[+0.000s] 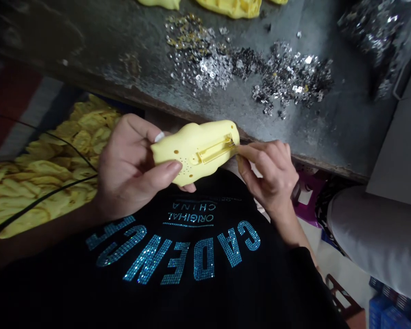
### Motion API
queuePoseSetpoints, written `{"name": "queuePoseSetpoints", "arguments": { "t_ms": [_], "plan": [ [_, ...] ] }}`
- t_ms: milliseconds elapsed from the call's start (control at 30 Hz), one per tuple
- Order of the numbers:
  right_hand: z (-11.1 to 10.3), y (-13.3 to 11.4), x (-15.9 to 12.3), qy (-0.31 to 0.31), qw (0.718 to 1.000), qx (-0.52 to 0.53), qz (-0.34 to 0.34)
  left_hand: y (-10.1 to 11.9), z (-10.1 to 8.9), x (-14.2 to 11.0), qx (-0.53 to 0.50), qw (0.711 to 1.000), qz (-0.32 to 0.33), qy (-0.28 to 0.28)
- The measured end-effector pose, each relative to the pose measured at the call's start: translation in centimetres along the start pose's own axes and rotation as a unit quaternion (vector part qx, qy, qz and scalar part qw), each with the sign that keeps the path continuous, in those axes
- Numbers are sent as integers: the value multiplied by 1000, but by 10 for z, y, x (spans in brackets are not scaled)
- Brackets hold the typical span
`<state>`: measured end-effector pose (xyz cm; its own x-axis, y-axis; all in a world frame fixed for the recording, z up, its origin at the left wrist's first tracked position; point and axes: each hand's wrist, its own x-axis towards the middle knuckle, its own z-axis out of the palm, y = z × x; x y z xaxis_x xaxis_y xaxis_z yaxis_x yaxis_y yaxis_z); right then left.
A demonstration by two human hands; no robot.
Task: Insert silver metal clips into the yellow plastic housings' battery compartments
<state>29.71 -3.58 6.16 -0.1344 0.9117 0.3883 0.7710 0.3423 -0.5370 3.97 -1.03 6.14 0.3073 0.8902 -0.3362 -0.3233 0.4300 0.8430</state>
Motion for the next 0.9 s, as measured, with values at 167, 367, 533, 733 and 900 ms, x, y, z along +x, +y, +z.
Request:
{"name": "queuePoseSetpoints", "arguments": {
  "t_ms": [167,367,533,733,900],
  "plan": [
    [-5,4,16,-45,992,96,72,-3,0,-3,42,998,49,2],
    [-1,10,18,-103,986,67,112,-6,-2,-3,54,997,48,-9],
    [3,3,11,-72,990,43,111,-6,0,-1,66,998,13,-3],
    [-13,1,18,-97,987,77,101,0,5,0,101,995,16,-9],
    [-9,13,13,-92,977,125,150,0,4,2,75,997,6,-6]
  ]
}}
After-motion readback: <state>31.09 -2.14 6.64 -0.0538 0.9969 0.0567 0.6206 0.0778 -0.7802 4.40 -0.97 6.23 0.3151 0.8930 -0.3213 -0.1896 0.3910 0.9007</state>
